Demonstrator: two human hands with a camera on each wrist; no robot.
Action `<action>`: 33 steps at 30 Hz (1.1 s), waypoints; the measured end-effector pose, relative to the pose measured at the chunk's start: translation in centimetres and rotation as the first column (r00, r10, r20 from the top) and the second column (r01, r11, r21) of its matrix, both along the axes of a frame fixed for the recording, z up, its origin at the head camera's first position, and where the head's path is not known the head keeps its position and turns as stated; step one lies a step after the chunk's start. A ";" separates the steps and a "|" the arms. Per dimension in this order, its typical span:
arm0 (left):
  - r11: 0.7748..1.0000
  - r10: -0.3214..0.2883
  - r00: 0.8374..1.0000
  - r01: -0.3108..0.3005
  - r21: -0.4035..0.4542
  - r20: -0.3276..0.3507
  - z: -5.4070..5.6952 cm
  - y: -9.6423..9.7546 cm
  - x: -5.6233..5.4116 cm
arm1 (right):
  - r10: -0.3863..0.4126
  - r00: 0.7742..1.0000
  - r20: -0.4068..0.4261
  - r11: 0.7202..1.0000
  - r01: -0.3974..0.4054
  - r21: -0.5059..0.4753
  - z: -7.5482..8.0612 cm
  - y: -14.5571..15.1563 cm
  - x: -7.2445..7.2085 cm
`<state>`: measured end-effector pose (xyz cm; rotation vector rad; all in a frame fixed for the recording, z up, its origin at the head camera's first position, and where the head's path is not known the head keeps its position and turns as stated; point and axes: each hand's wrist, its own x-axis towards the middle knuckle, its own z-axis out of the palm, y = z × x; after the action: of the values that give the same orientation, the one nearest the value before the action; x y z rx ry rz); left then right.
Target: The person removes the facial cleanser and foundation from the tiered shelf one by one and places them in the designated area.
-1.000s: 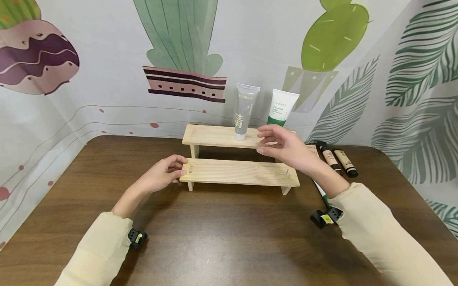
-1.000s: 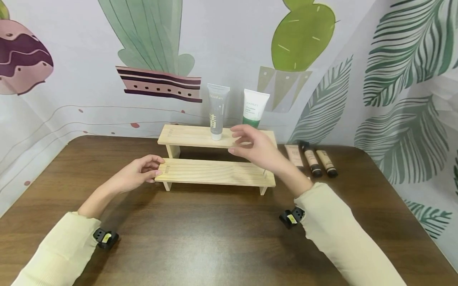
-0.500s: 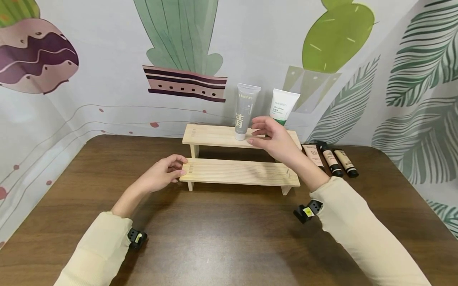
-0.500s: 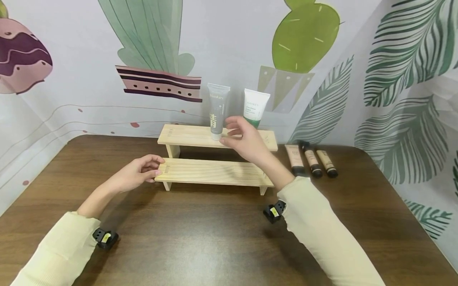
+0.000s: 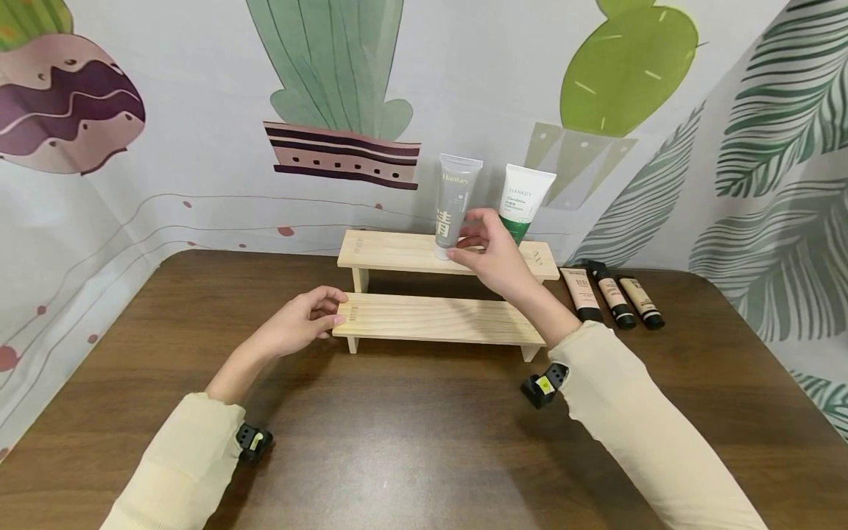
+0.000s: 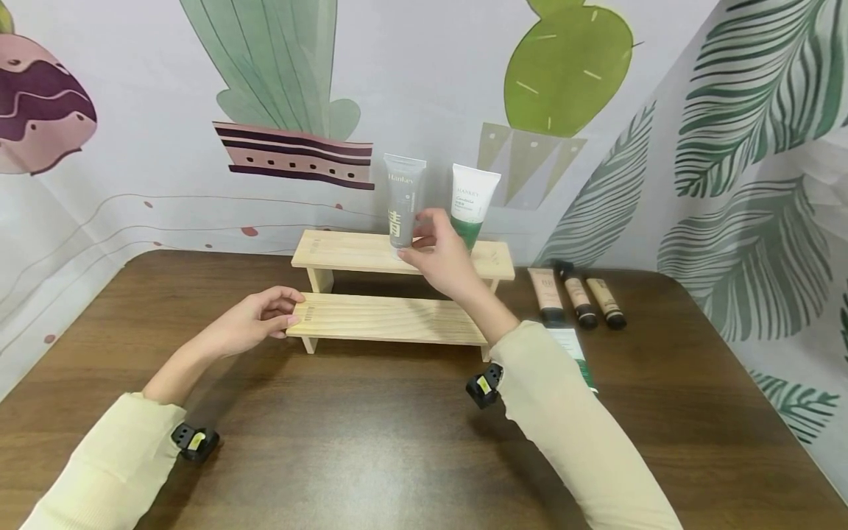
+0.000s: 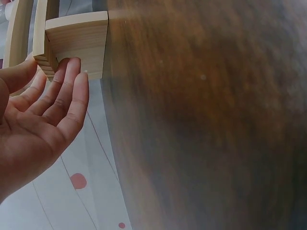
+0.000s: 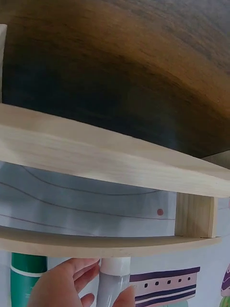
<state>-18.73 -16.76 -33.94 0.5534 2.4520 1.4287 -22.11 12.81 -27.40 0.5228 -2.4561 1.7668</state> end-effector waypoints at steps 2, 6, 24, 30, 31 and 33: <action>1.000 -0.002 1.000 0.002 0.001 -0.001 0.0 0.0 0.0 | -0.013 1.000 -0.007 1.000 0.013 0.006 -0.1 -0.1 -0.1; 1.000 -0.003 1.000 0.003 0.005 -0.002 0.0 0.0 0.0 | -0.042 0.999 -0.021 0.999 0.043 0.031 -0.2 -0.3 -0.2; 1.000 -0.006 1.000 0.006 0.001 -0.005 0.0 0.0 0.0 | -0.103 0.991 -0.080 0.990 0.110 0.087 -0.7 -0.6 -0.6; 1.000 0.005 1.000 -0.005 0.001 0.005 0.0 0.0 0.0 | -0.102 0.991 -0.083 0.990 0.109 0.086 -0.7 -0.5 -0.5; 1.000 0.007 1.000 -0.007 0.000 0.006 -0.1 0.0 0.0 | -0.100 0.992 -0.082 0.991 0.107 0.081 -0.6 -0.5 -0.4; 1.000 0.009 1.000 -0.009 -0.001 0.005 -0.1 0.0 0.0 | -0.097 0.992 -0.079 0.992 0.103 0.073 -0.7 -0.4 -0.3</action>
<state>-18.75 -16.75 -34.04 0.5386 2.4542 1.4306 -22.37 12.37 -28.05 0.4545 -2.4603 1.5913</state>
